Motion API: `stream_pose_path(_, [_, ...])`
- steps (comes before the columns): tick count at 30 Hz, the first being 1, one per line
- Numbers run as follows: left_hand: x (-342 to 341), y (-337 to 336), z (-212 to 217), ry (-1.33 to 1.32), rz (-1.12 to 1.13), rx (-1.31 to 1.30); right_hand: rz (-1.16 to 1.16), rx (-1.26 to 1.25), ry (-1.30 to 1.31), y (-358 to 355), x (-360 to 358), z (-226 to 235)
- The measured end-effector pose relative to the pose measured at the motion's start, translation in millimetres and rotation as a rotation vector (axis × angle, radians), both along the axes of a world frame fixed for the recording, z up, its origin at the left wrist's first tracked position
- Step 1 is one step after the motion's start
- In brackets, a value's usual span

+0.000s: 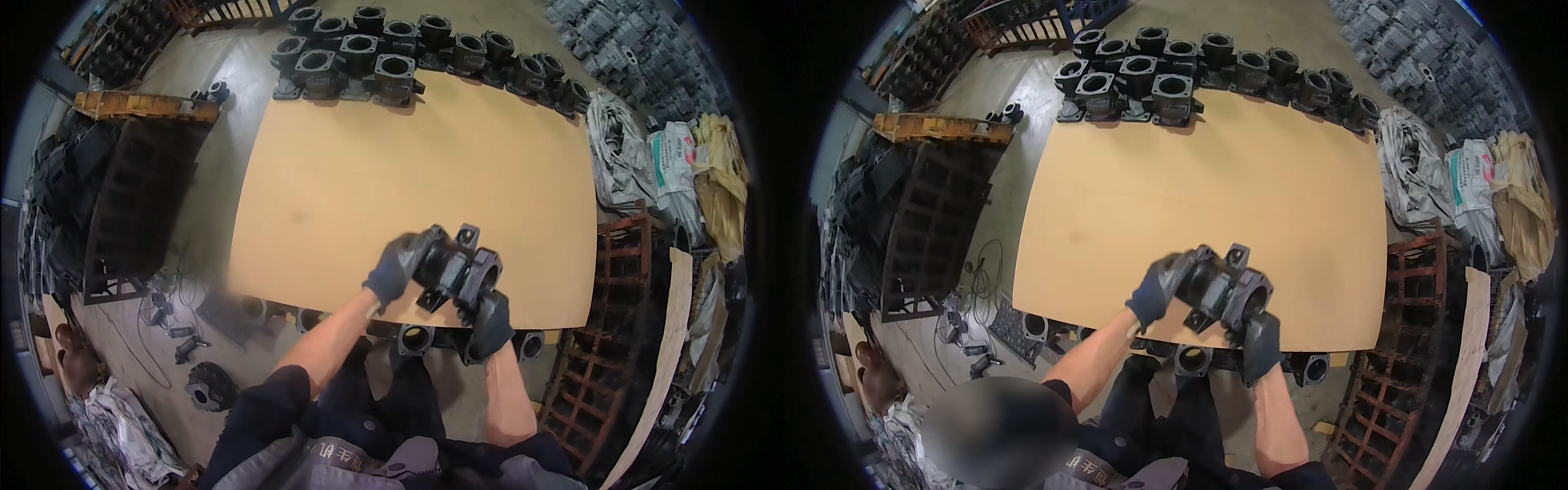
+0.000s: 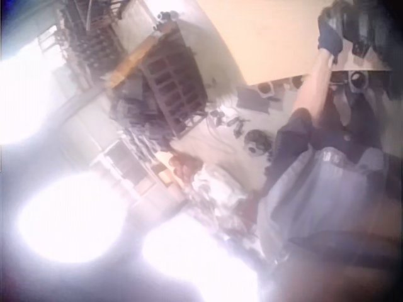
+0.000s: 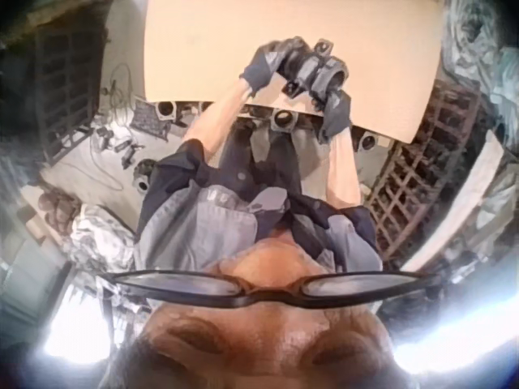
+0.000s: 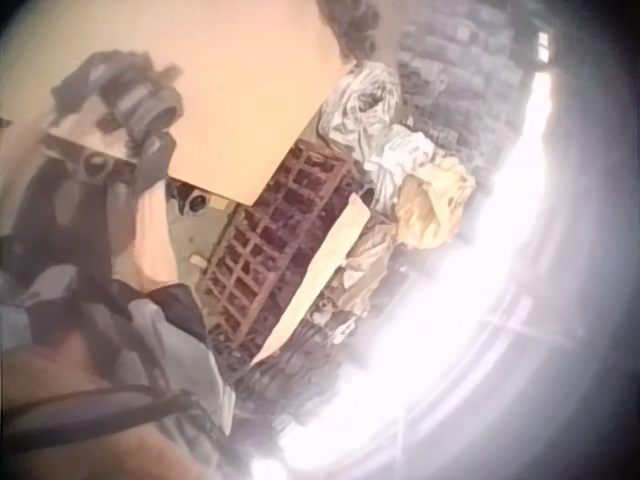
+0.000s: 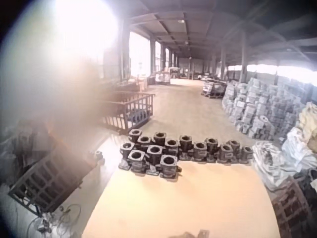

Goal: The person sits on the floor and uses a handheld power tool to grind and polish the surfaces of metal engine parts. They rotate each part to access different areas, then place the finished pieces onto a nearby table.

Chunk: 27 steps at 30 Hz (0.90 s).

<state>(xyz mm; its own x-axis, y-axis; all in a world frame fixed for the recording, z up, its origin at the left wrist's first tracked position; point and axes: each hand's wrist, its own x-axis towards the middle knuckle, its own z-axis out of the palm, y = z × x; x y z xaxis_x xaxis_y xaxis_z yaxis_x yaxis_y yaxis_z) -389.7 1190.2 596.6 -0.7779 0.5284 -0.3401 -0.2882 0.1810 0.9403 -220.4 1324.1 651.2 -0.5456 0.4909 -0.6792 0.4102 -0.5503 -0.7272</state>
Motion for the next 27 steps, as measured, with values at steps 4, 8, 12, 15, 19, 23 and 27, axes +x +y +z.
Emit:
stream_pose_path(4, [-62,-15,-42,0.598,0.156,-0.589,0.07,0.256,-0.127,53,-9,-24])
stream_pose_path(8, [-117,-34,-81,0.76,0.05,-0.852,0.014,0.22,-0.224,91,-45,-23])
stream_pose_path(12, [-160,-22,-114,0.914,0.038,-0.942,0.023,0.274,-0.232,117,-92,-20])
stream_pose_path(15, [-189,-12,-133,0.984,0.03,-0.97,-0.057,0.287,-0.218,145,-114,-33])
stream_pose_path(19, [-192,-5,-132,1.007,0.007,-0.924,-0.064,0.344,-0.239,170,-157,-49])
stream_pose_path(23, [-193,-5,-121,0.985,-0.037,-0.96,-0.12,0.29,-0.251,176,-190,-60])
stream_pose_path(27, [-195,-6,-123,0.966,-0.042,-0.946,-0.084,0.249,-0.338,166,-212,-56])
